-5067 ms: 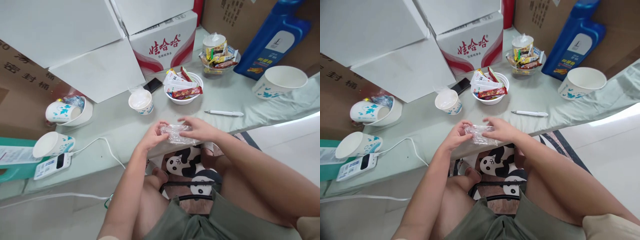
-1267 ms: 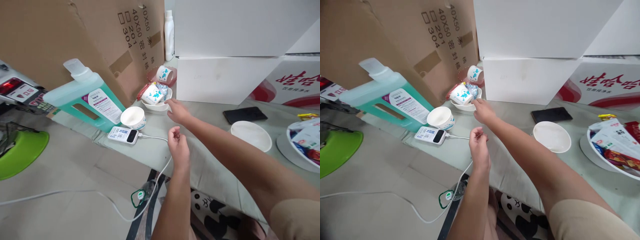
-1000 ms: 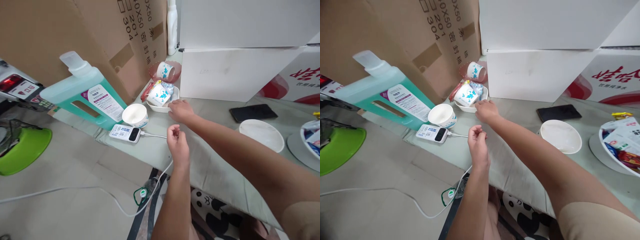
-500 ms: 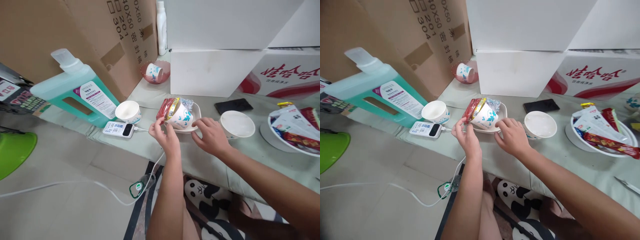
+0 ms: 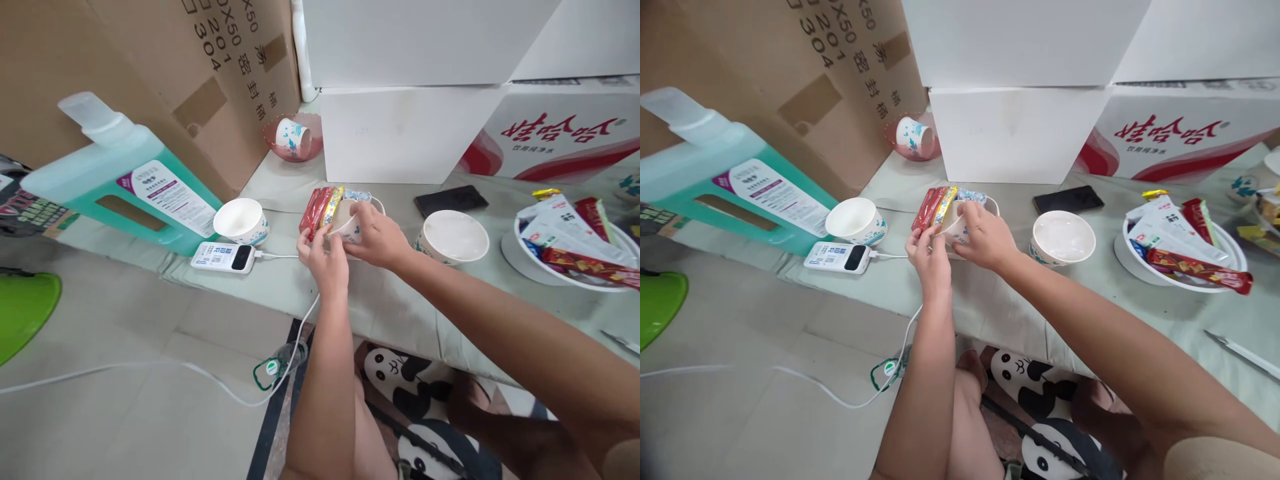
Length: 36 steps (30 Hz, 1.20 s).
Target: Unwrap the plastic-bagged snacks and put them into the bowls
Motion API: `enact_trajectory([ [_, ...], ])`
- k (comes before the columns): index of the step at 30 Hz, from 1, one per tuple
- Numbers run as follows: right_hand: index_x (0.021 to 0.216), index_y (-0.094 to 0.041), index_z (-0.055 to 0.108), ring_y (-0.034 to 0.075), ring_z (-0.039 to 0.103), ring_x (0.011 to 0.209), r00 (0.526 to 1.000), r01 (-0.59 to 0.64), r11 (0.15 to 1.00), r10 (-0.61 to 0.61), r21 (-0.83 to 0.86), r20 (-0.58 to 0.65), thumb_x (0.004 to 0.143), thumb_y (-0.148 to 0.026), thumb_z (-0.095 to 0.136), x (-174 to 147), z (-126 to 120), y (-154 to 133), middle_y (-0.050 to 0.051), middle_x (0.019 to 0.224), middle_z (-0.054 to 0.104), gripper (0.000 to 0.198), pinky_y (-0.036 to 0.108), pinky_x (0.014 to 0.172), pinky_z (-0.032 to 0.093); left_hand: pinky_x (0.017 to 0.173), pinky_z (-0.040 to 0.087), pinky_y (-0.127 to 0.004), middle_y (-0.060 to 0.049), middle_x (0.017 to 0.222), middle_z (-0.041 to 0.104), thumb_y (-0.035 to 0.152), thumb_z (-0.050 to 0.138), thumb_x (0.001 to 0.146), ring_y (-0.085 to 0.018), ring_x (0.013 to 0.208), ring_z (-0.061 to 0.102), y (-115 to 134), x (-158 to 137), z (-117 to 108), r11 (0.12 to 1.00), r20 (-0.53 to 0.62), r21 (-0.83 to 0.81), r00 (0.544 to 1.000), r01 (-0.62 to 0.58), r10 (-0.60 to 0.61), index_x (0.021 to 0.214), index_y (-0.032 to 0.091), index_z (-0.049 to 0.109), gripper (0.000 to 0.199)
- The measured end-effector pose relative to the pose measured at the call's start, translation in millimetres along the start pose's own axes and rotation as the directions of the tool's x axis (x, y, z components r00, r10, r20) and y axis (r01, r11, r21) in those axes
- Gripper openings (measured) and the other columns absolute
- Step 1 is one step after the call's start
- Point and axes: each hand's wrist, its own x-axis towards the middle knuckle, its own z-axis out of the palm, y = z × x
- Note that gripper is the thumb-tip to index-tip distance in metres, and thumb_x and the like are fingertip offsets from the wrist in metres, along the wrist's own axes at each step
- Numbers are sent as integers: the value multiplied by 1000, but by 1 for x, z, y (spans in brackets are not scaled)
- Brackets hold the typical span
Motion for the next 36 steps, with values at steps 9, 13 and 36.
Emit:
enact_trajectory([
  [9,124,-24,44,34,55,118,991,-9,992,-8,-129,-137,80,-34,61,-27,-27,-7,18,136,56,48,46,90,43,120,30,-41,-6,137,51,27,58,85,-27,138,41,-2,4,-5,1000,-9,15,1000,-22,22,88,27,76,19],
  [13,134,-25,40,32,58,111,975,-81,993,61,-82,-213,81,-42,66,-43,-54,-2,17,134,55,61,45,85,46,122,25,-50,-5,132,58,21,64,79,-31,137,41,0,-1,-5,986,-7,147,997,-79,81,79,26,74,11],
  [36,110,-24,71,36,54,118,909,-291,881,376,-374,178,69,-45,85,69,-85,138,13,129,51,48,50,94,46,121,23,-54,-6,128,58,18,68,75,-33,132,44,-4,3,0,956,15,250,988,-153,154,78,26,69,9],
])
